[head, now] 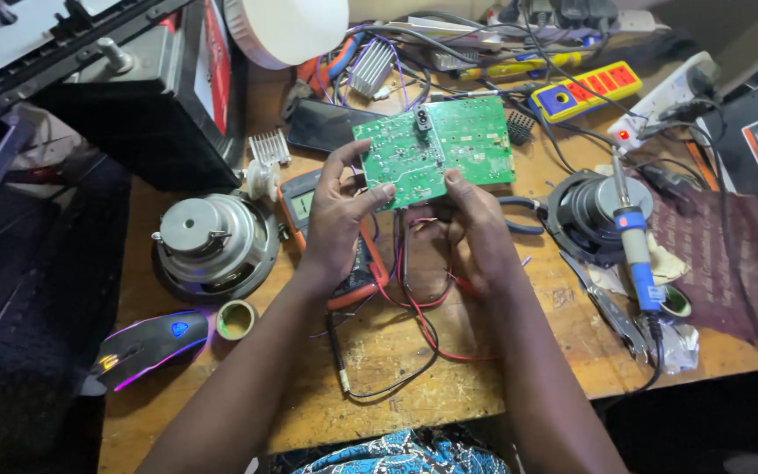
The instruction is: Repairing a circuit board using a multimeter, screwdriver, and soldering iron on a workbench
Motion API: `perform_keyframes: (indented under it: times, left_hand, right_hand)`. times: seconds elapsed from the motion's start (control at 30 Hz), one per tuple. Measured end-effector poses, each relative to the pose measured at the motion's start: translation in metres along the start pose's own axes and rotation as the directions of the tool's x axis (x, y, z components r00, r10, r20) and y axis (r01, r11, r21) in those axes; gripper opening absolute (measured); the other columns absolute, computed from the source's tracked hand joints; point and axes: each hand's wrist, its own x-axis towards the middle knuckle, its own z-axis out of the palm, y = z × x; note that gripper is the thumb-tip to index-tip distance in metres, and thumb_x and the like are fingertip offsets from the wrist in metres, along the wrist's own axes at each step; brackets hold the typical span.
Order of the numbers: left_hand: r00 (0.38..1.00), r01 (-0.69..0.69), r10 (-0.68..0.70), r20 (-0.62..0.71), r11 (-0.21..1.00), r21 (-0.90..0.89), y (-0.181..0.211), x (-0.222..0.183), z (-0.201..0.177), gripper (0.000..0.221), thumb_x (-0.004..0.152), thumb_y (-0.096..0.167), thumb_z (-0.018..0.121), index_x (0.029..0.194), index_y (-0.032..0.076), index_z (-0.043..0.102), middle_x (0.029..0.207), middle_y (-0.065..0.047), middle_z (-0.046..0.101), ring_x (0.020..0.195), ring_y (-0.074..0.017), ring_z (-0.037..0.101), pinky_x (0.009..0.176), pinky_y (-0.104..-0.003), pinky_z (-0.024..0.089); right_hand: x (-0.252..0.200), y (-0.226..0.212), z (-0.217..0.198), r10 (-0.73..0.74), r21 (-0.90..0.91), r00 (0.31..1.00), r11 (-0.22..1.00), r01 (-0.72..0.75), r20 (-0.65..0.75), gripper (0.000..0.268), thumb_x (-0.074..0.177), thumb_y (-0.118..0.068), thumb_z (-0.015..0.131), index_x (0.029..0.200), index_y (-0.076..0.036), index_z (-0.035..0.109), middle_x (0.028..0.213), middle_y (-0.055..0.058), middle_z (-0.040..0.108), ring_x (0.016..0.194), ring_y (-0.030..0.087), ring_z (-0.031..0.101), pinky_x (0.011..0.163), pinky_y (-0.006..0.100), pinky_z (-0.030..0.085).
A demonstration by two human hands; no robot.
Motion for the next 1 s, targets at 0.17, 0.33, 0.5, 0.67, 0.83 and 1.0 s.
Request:
perform_keyframes:
  times: [0.17, 0.33, 0.5, 0.67, 0.83, 1.0]
  left_hand:
    - [0.999, 0.034, -0.034, 0.013, 0.999, 0.014, 0.005, -0.002, 0.003, 0.067, 0.090, 0.002, 0.087, 0.150, 0.011, 0.059, 0.133, -0.008, 0.049, 0.112, -0.0195, 0.060, 0.093, -0.034, 0.066]
    - [0.996, 0.081, -0.082, 0.039, 0.997, 0.014, 0.011, -0.005, 0.004, 0.061, 0.094, 0.005, 0.084, 0.149, 0.010, 0.059, 0.136, -0.010, 0.047, 0.111, -0.0192, 0.062, 0.095, -0.036, 0.066]
    - [0.992, 0.086, -0.096, 0.085, 0.990, 0.114, 0.010, -0.005, 0.006, 0.057, 0.098, 0.018, 0.083, 0.149, 0.007, 0.060, 0.137, -0.014, 0.049, 0.111, -0.0187, 0.063, 0.102, -0.038, 0.064]
    - [0.979, 0.046, -0.120, 0.166, 0.919, 0.391, 0.024, -0.005, 0.007, 0.054, 0.102, 0.036, 0.078, 0.148, 0.010, 0.063, 0.140, -0.016, 0.053, 0.122, -0.0296, 0.067, 0.107, -0.047, 0.059]
    - [0.973, -0.183, 0.001, 0.231, 0.614, 0.768, 0.074, -0.020, 0.027, 0.059, 0.102, 0.053, 0.075, 0.144, 0.012, 0.067, 0.144, -0.018, 0.054, 0.138, -0.0437, 0.060, 0.115, -0.058, 0.049]
    - [0.863, -0.488, 0.187, 0.470, 0.552, 0.676, 0.065, -0.026, 0.028, 0.061, 0.092, 0.012, 0.084, 0.148, 0.003, 0.061, 0.141, -0.027, 0.053, 0.135, -0.0530, 0.053, 0.116, -0.063, 0.044]
  right_hand:
    - [-0.001, -0.005, 0.002, 0.017, -0.013, 1.000, 1.000, -0.018, -0.022, 0.040, 0.107, -0.037, 0.067, 0.108, 0.003, 0.066, 0.094, 0.025, 0.076, 0.079, 0.033, 0.082, 0.057, 0.032, 0.070]
    - [0.001, -0.003, -0.003, 0.022, -0.011, 0.998, 1.000, -0.023, -0.060, 0.046, 0.106, -0.043, 0.068, 0.104, 0.003, 0.064, 0.084, 0.023, 0.074, 0.069, 0.030, 0.081, 0.051, 0.031, 0.068]
    - [0.008, 0.001, -0.009, -0.013, -0.004, 0.993, 1.000, 0.012, -0.118, 0.045, 0.104, -0.044, 0.071, 0.107, 0.000, 0.062, 0.087, 0.021, 0.073, 0.069, 0.028, 0.080, 0.054, 0.034, 0.069]
    - [0.019, 0.009, -0.024, -0.026, 0.002, 0.990, 1.000, 0.027, -0.141, 0.045, 0.104, -0.044, 0.071, 0.107, -0.001, 0.061, 0.085, 0.021, 0.073, 0.063, 0.029, 0.078, 0.051, 0.035, 0.067]
    - [0.011, 0.006, -0.017, -0.018, 0.021, 0.985, 1.000, 0.022, -0.174, 0.043, 0.103, -0.045, 0.072, 0.106, -0.004, 0.062, 0.082, 0.020, 0.072, 0.062, 0.028, 0.077, 0.051, 0.034, 0.067]
    - [0.003, 0.005, -0.014, -0.064, -0.153, 0.995, 0.987, 0.051, -0.081, 0.038, 0.106, -0.043, 0.066, 0.116, -0.007, 0.062, 0.085, 0.015, 0.070, 0.074, 0.025, 0.076, 0.060, 0.029, 0.064]
